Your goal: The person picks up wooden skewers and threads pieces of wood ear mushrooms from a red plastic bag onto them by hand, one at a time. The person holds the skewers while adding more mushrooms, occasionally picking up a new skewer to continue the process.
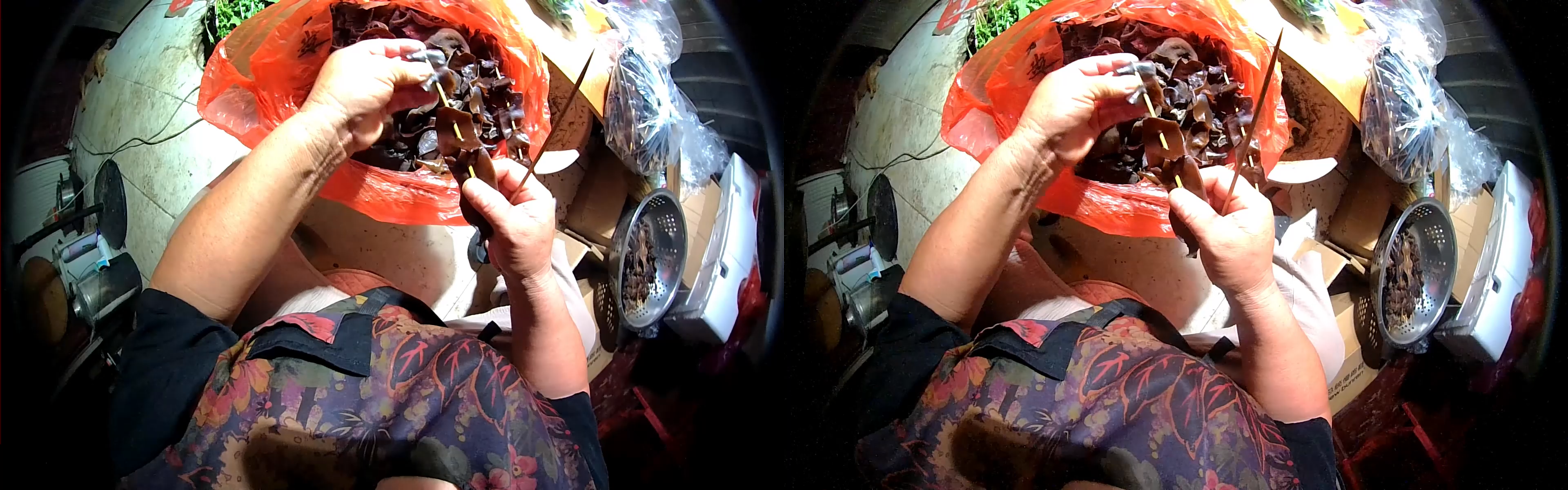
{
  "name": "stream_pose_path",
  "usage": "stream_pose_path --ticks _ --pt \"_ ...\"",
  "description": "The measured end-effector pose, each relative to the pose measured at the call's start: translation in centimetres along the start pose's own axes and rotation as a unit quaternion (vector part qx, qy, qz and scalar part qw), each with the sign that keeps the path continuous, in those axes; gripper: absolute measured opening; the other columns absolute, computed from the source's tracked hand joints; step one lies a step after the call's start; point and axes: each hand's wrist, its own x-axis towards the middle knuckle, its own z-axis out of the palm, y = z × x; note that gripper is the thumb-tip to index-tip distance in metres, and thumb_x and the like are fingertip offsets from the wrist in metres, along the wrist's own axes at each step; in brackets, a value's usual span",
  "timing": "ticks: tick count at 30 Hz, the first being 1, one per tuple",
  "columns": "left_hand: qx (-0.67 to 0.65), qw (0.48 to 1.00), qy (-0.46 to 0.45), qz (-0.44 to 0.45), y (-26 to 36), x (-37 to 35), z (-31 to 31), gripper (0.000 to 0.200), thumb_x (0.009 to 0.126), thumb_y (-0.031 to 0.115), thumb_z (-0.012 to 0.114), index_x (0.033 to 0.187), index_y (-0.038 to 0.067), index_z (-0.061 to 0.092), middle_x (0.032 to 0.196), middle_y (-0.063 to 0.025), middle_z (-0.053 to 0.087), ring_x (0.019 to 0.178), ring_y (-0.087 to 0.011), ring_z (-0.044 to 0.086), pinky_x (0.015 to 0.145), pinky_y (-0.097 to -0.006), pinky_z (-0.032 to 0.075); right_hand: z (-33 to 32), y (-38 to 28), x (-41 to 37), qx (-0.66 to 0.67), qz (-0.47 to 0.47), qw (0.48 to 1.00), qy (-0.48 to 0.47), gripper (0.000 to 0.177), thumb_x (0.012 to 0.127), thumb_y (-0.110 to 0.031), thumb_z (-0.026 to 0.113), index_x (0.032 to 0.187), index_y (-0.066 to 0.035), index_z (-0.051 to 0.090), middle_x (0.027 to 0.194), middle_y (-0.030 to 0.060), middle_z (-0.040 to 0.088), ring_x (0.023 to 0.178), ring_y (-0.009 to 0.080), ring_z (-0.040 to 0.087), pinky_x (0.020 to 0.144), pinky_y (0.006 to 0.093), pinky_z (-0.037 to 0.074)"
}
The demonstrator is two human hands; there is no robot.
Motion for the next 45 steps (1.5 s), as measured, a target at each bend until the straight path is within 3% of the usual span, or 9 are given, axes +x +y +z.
stream_pose_path --ticks 5,7,12,25,28,31,36,39,45 --pt "-0.014 0.999 -0.031 0.004 -0.2 -0.8 0.9 0.026 0.084 0.007 0.059 0.110 0.005 0.056 0.095 -0.0028 0.064 0.086 -0.0137 0.061 0.077 -0.0285 0.050 0.0 -0.1 0.4 0.011 -0.003 1.000 0.003 0.009 0.083 -0.006 0.063 0.087 0.001 0.058 0.068 0.0019 0.058 0.053 0.0056 0.049 0.047 0.0184 0.038" --pt "-0.039 0.999 0.021 -0.009 0.2 -0.9 1.2 0.027 0.084 0.007 0.057 0.111 0.006 0.054 0.097 -0.0049 0.063 0.087 -0.0159 0.061 0.077 -0.0309 0.050 0.1 -0.1 0.4 0.015 -0.002 1.000 0.006 0.009 0.083 -0.006 0.063 0.087 0.001 0.058 0.068 0.0018 0.058 0.053 0.0055 0.049 0.047 0.0185 0.038" --pt "-0.128 0.991 0.035 -0.003 0.1 0.2 0.2 0.028 0.084 0.006 0.056 0.111 0.005 0.051 0.097 -0.0083 0.062 0.086 -0.0190 0.061 0.077 -0.0346 0.052 -0.1 -0.1 0.1 0.015 -0.005 1.000 -0.001 0.009 0.083 -0.006 0.063 0.087 0.000 0.058 0.068 0.0012 0.058 0.054 0.0051 0.050 0.048 0.0183 0.039" --pt "-0.026 0.985 0.101 0.136 0.5 0.6 0.3 0.026 0.080 0.001 0.061 0.106 0.002 0.057 0.095 -0.0066 0.063 0.083 -0.0145 0.062 0.077 -0.0266 0.051 0.0 -0.4 -0.1 0.030 0.010 0.999 -0.013 0.011 0.083 -0.006 0.064 0.088 0.001 0.058 0.072 0.0014 0.059 0.060 0.0058 0.052 0.055 0.0190 0.041" --pt "0.062 0.975 0.084 0.194 0.6 0.7 0.3 0.024 0.079 -0.003 0.061 0.103 0.001 0.059 0.094 -0.0071 0.064 0.085 -0.0137 0.062 0.078 -0.0255 0.051 -0.2 -0.5 -0.1 0.041 0.015 0.999 -0.015 0.011 0.083 -0.006 0.064 0.089 0.001 0.058 0.072 0.0020 0.059 0.060 0.0064 0.052 0.055 0.0194 0.042" --pt "0.217 0.926 0.092 0.296 0.3 0.4 0.8 0.023 0.078 -0.006 0.059 0.101 -0.001 0.061 0.095 -0.0070 0.064 0.086 -0.0124 0.061 0.078 -0.0251 0.051 -0.3 -0.5 -0.2 0.048 0.019 0.999 -0.018 0.012 0.083 -0.006 0.064 0.089 0.001 0.058 0.072 0.0024 0.059 0.059 0.0067 0.052 0.055 0.0197 0.042" --pt "0.171 0.950 0.074 0.251 0.3 0.0 1.3 0.025 0.078 -0.004 0.060 0.103 -0.001 0.060 0.094 -0.0071 0.064 0.085 -0.0124 0.061 0.078 -0.0265 0.051 -0.5 -0.6 -0.1 0.038 0.020 0.999 -0.012 0.012 0.082 -0.006 0.063 0.090 0.002 0.058 0.072 0.0027 0.059 0.059 0.0071 0.052 0.054 0.0201 0.042" --pt "0.040 0.989 0.069 0.127 1.2 -0.2 1.1 0.022 0.083 0.005 0.058 0.105 0.003 0.061 0.096 -0.0059 0.063 0.080 -0.0131 0.061 0.074 -0.0287 0.052 -0.4 -0.7 -0.2 0.037 0.019 0.999 -0.005 0.012 0.082 -0.005 0.063 0.090 0.002 0.058 0.072 0.0028 0.059 0.059 0.0071 0.052 0.053 0.0202 0.042" --pt "-0.001 1.000 0.012 0.026 2.4 -0.2 -0.3 0.022 0.086 0.013 0.059 0.107 0.005 0.061 0.097 -0.0027 0.064 0.077 -0.0119 0.059 0.076 -0.0293 0.051 -0.4 -0.7 -0.3 0.034 0.021 0.999 -0.017 0.012 0.082 -0.005 0.063 0.090 0.002 0.058 0.071 0.0028 0.058 0.058 0.0075 0.052 0.053 0.0204 0.041"
